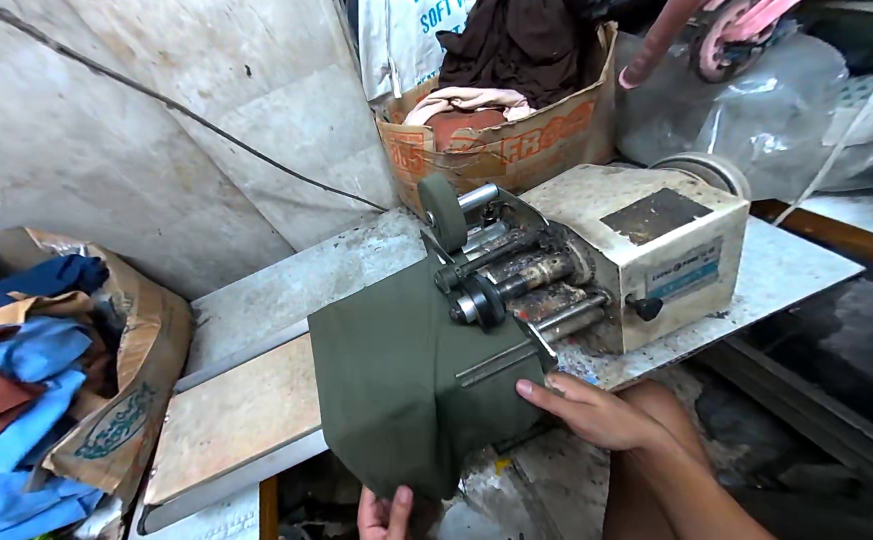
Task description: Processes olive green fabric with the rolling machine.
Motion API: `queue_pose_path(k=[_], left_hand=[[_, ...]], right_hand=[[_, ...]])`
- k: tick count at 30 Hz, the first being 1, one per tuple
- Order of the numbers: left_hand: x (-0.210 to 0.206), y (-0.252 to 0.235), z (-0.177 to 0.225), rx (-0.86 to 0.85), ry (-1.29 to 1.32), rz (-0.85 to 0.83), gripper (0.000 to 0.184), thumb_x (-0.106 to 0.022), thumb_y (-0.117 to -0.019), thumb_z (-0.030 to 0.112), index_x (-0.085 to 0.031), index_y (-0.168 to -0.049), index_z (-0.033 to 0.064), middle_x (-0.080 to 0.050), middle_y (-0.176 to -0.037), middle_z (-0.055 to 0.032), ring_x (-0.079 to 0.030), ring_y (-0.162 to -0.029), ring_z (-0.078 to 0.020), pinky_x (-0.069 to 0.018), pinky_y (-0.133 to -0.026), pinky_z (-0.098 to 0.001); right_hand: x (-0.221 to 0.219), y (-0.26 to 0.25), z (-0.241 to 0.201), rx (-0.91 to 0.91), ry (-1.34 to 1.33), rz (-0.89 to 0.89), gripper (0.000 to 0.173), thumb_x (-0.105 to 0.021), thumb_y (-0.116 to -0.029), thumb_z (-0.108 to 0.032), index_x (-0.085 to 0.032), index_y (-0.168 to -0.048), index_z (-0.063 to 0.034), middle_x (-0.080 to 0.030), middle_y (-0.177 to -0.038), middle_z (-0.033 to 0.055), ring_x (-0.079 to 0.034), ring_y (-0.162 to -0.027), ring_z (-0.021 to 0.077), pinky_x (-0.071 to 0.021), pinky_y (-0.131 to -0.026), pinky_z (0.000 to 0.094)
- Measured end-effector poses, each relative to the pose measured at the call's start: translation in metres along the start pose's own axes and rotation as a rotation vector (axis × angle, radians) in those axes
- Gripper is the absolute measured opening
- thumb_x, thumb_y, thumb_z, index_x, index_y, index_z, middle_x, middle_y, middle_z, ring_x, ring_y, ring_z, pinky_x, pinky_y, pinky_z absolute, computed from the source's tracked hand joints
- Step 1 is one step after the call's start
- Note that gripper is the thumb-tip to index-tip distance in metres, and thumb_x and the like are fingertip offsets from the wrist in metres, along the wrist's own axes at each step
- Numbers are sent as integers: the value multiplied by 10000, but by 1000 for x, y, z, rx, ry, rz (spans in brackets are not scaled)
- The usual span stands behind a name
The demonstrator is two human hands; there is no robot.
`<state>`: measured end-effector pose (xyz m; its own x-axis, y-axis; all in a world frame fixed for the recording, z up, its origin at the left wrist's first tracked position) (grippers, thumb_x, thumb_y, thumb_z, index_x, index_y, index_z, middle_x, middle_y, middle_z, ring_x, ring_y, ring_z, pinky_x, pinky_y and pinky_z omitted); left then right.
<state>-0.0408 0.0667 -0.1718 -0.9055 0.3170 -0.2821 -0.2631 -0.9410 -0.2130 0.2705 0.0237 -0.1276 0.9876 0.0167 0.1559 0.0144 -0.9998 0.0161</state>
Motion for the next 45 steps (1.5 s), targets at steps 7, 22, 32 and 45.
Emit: queue_pose_path(k=[7,22,32,45], left_hand=[[2,0,-1,-12,-32,-19,270,-706,-957,272,-695,-1226,281,-756,-1105,92,-703,-986,-12,-575,-894,-223],[0,-3,3,-41,16,-6,335,-712,-952,305,-660,-1279,253,-741,-1153,65,-690,-1046,-34,-566,-933,-253],[-4,-3,3,11,-100,-26,440,-769,-903,302,-618,-1311,232,-733,-1168,75,-691,-1048,-43,-575,-931,-251],[-5,-4,10,-25,22,12,424,-748,-930,231,-626,-1316,106,-736,-1170,1,-703,-1041,-77,-586,-935,-304]], right_hand=[[0,0,1,-19,14,-2,497,-420,-1057,-521,-676,-978,-103,-686,-901,-26,-653,-910,21,-540,-836,292],[-1,0,-2,18,0,12,435,-411,-1076,-451,-698,-1028,-128,-715,-931,-74,-663,-934,-31,-553,-868,234],[-2,-1,-2,-13,6,17,462,-416,-1069,-478,-697,-1057,-111,-716,-952,-53,-666,-950,-7,-557,-883,266],[-9,7,7,81,-29,199,297,-493,-1055,-446,-683,-1078,-218,-718,-997,-184,-647,-974,-94,-543,-928,183]])
Point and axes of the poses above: each hand's wrist, its own y-axis away from the middle knuckle, its own x-axis out of the back of the hand, z = x × y, the point moved 3 cm from there along -y, towards the middle knuckle
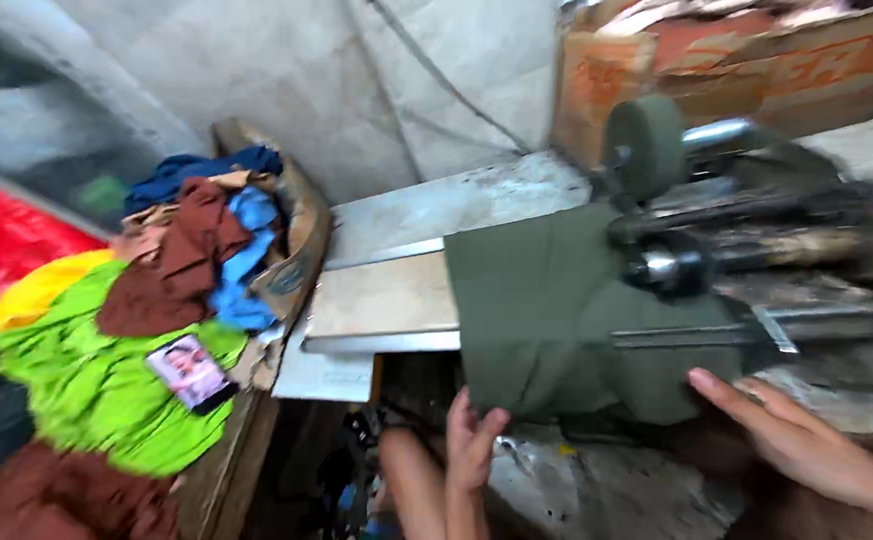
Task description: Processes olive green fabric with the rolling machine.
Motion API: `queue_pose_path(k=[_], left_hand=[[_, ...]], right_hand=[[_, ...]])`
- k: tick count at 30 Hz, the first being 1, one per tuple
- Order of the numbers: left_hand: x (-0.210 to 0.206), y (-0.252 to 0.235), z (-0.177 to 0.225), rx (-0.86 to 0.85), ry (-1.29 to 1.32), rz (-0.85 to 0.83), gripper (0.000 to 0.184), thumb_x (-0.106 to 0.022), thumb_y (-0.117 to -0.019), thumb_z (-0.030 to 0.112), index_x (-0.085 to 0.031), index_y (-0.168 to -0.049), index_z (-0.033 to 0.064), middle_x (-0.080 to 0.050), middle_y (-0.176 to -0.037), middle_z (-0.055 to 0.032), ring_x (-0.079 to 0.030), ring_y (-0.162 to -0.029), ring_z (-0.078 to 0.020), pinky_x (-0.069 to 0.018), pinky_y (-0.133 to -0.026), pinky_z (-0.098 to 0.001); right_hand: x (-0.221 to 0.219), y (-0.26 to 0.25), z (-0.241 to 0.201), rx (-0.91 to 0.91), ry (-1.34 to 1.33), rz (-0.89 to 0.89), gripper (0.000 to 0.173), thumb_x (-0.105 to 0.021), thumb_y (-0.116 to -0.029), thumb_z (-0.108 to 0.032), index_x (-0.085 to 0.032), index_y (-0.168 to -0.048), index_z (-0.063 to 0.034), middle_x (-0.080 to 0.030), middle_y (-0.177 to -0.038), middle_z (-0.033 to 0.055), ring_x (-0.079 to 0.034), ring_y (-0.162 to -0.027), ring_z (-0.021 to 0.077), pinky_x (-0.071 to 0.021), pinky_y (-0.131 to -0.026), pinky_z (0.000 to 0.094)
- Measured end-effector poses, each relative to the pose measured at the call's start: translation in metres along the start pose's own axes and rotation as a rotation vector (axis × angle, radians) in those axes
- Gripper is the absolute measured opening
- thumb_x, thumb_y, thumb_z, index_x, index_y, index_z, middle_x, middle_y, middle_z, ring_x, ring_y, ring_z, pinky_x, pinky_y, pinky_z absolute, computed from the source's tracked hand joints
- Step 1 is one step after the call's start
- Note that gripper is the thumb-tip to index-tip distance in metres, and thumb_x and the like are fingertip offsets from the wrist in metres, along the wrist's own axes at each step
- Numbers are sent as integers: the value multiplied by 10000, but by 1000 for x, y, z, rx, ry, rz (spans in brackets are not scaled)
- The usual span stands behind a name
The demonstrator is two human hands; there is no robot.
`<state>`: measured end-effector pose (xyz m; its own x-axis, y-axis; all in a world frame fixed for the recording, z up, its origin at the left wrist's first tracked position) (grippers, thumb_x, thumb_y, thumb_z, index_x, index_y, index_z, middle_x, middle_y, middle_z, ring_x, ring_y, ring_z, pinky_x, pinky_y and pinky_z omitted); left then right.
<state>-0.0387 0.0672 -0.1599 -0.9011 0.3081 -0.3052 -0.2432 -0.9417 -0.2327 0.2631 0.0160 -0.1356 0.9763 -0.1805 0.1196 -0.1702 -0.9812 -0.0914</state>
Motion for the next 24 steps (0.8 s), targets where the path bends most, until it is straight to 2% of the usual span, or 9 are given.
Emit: queue_pose_path(k=[2,5,6,9,11,13,17,20,24], left_hand=[[-5,0,0,46,-110,-15,413,-746,-912,120,-598,-1270,-25,-735,-1113,-44,-709,-1002,-90,-598,-920,-314],[-5,1,-4,1,71,-77,344,-735,-943,203,-646,-1255,88,-747,-1119,-2,-708,-1005,-65,-586,-909,-294],[-4,0,-5,-18,108,-75,359,-723,-955,217,-636,-1280,94,-742,-1138,-9,-707,-1015,-74,-585,-918,-303],[-7,-2,-5,39,-4,-79,388,-722,-941,128,-587,-1276,-15,-729,-1127,-55,-707,-1010,-102,-590,-926,-327],[-9,0,-4,29,32,-105,342,-739,-939,178,-638,-1241,52,-746,-1109,-14,-709,-998,-73,-590,-906,-298],[-4,-1,-5,-24,150,-101,360,-716,-961,232,-635,-1292,114,-738,-1155,-8,-702,-1039,-77,-576,-935,-305],[-6,-4,-5,38,-55,-88,491,-730,-947,199,-552,-1334,-45,-703,-1196,-90,-685,-1078,-127,-570,-973,-344],[-6,-1,-5,13,29,-88,390,-724,-954,269,-623,-1271,64,-738,-1128,-22,-704,-1005,-77,-583,-902,-293],[-8,-2,-8,37,-111,-75,393,-722,-952,194,-610,-1250,-35,-729,-1112,-72,-707,-1009,-117,-591,-933,-335]], right_hand=[[0,1,-10,-58,0,-1,250,-472,-1070,-297,-619,-1131,-104,-682,-1008,-176,-621,-986,-125,-524,-944,161],[1,-1,-15,-92,-35,-16,169,-456,-1076,-210,-583,-1164,-141,-683,-1022,-244,-615,-1001,-155,-515,-962,140],[1,-1,-14,-79,-44,-22,166,-457,-1076,-212,-587,-1158,-150,-684,-1025,-244,-617,-1006,-150,-514,-967,143],[2,-2,-10,-44,-60,-38,185,-451,-1080,-230,-595,-1174,-165,-691,-1059,-229,-622,-1036,-128,-510,-990,159],[2,-3,-7,-35,-54,-42,202,-454,-1080,-260,-597,-1186,-165,-691,-1073,-215,-623,-1049,-116,-510,-1000,171],[2,-4,-3,-7,-35,-29,238,-464,-1076,-307,-623,-1174,-159,-694,-1074,-193,-622,-1054,-107,-510,-998,181],[3,-5,4,28,-36,-10,269,-488,-1062,-408,-660,-1138,-215,-711,-1056,-187,-638,-1038,-87,-522,-982,194],[3,-4,6,27,-44,-3,270,-486,-1062,-403,-654,-1150,-211,-710,-1056,-188,-636,-1036,-94,-518,-984,184],[3,-4,8,43,-76,-3,261,-502,-1059,-412,-665,-1156,-233,-718,-1076,-183,-647,-1044,-74,-526,-984,192]])
Point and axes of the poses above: each hand's wrist, its own y-axis away from the middle knuckle, its own x-axis out of the back of the hand, z = x × y, the point moved 3 cm from there along -y, towards the middle knuckle
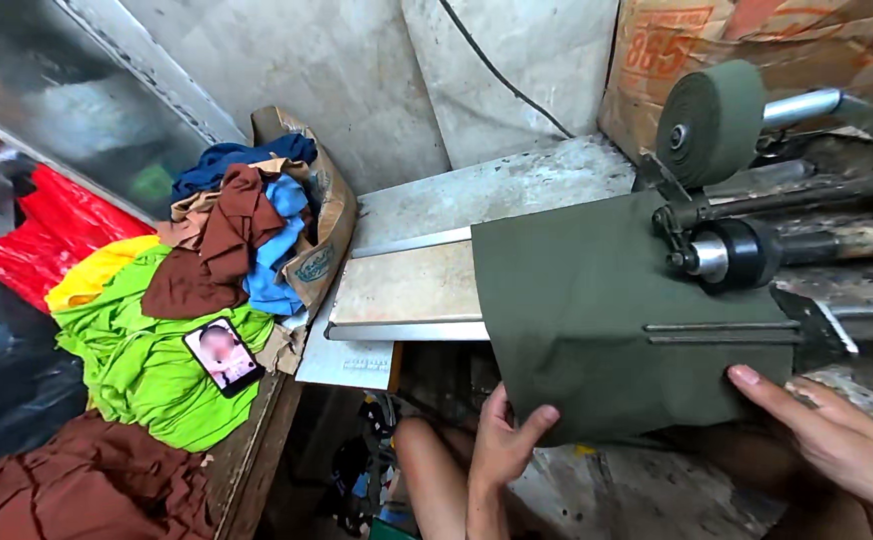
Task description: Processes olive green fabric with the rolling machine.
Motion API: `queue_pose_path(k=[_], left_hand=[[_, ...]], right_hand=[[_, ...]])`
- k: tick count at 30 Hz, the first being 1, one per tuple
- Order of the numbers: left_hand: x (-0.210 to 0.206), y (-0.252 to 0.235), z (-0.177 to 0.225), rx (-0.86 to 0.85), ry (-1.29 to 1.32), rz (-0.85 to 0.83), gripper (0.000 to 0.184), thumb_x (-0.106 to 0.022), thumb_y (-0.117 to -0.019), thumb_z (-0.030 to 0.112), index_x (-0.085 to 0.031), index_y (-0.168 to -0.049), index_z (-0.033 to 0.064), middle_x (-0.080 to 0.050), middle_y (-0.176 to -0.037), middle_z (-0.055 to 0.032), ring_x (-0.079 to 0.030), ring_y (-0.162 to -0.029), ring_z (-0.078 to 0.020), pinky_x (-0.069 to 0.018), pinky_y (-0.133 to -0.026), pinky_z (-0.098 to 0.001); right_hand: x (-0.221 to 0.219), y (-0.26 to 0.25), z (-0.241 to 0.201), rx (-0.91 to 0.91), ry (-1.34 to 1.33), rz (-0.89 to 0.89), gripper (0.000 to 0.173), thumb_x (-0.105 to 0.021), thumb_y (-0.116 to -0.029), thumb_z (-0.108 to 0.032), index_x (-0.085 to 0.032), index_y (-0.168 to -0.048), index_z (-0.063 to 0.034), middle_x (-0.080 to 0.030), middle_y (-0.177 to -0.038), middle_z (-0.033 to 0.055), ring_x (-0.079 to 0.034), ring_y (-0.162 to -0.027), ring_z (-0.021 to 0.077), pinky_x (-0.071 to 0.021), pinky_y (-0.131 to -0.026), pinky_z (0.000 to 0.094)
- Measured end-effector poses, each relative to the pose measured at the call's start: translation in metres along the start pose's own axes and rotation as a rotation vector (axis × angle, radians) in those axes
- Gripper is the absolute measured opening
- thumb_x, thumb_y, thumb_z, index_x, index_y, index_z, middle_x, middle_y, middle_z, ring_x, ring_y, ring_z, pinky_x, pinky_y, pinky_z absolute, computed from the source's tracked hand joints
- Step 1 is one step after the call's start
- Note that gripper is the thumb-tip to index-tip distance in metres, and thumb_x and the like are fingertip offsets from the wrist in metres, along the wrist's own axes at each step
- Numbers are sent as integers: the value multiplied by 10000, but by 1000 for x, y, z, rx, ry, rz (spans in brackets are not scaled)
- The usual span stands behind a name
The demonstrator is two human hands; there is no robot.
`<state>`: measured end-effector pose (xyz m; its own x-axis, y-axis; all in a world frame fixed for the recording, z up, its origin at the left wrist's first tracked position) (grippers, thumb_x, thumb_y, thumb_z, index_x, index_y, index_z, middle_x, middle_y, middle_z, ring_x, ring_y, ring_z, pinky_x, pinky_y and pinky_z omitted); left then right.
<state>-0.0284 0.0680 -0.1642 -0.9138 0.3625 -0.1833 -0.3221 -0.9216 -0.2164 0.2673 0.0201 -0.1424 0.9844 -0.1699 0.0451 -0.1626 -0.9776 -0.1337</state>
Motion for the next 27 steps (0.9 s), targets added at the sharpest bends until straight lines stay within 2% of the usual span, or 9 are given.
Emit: queue_pose_path(k=[3,6,10,13,14,17,20,24,27], left_hand=[[0,2,2,-67,84,-35,313,-707,-969,239,-660,-1242,93,-743,-1124,0,-701,-1019,-63,-581,-923,-291],[0,1,1,-55,-18,-21,370,-721,-954,177,-611,-1254,-11,-724,-1137,-56,-695,-1048,-105,-578,-959,-328],[0,1,1,-75,170,-37,356,-712,-965,257,-637,-1281,112,-737,-1144,-6,-702,-1020,-69,-580,-914,-288],[0,-1,0,-41,74,-28,418,-716,-962,207,-582,-1302,3,-717,-1162,-53,-694,-1046,-105,-580,-948,-327],[-2,-1,-1,-39,43,-38,397,-722,-956,196,-600,-1279,-1,-723,-1150,-50,-698,-1041,-104,-583,-948,-328],[-2,0,0,-86,147,-41,326,-697,-977,238,-647,-1267,97,-737,-1139,-10,-702,-1014,-67,-583,-907,-282],[-1,-1,-1,-61,83,-30,349,-702,-972,187,-617,-1277,40,-719,-1163,-31,-689,-1050,-86,-575,-946,-306],[0,1,-2,-76,170,-35,350,-690,-981,237,-629,-1294,92,-732,-1157,-15,-696,-1027,-64,-575,-914,-274],[0,-1,-2,-59,93,-37,369,-696,-977,203,-611,-1290,27,-717,-1171,-42,-687,-1055,-92,-572,-952,-309]], right_hand=[[0,-1,2,2,5,-9,262,-503,-1054,-441,-675,-1137,-262,-720,-1069,-187,-648,-1039,-75,-529,-975,194],[0,0,2,10,-8,-11,267,-508,-1052,-448,-675,-1146,-262,-722,-1081,-177,-652,-1049,-62,-532,-982,204],[-2,-1,-1,6,-22,-9,274,-506,-1053,-441,-672,-1155,-249,-724,-1075,-175,-655,-1045,-61,-533,-982,201],[-2,-1,-1,-2,-32,-16,283,-500,-1054,-449,-674,-1153,-250,-728,-1073,-168,-662,-1038,-51,-539,-975,204],[-2,-2,0,-2,-29,-8,288,-507,-1049,-458,-677,-1147,-248,-730,-1066,-162,-665,-1033,-46,-542,-970,206],[-1,-2,3,14,-27,-16,299,-508,-1048,-473,-677,-1164,-255,-726,-1084,-160,-660,-1051,-42,-538,-982,218],[-1,-2,4,8,-12,-17,311,-504,-1046,-481,-681,-1156,-251,-726,-1082,-155,-659,-1052,-39,-538,-981,221],[0,-2,3,18,6,-20,308,-505,-1044,-491,-692,-1128,-262,-729,-1065,-158,-661,-1044,-40,-542,-968,220],[0,-2,3,23,-14,-13,302,-514,-1040,-491,-695,-1137,-270,-731,-1080,-157,-663,-1053,-32,-541,-977,223]])
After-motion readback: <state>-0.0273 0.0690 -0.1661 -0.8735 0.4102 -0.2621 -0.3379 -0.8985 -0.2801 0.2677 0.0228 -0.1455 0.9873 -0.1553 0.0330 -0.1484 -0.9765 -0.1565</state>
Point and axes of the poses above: each hand's wrist, its own y-axis away from the middle knuckle, its own x-axis out of the back of the hand, z = x × y, the point moved 3 cm from there along -y, towards the middle knuckle
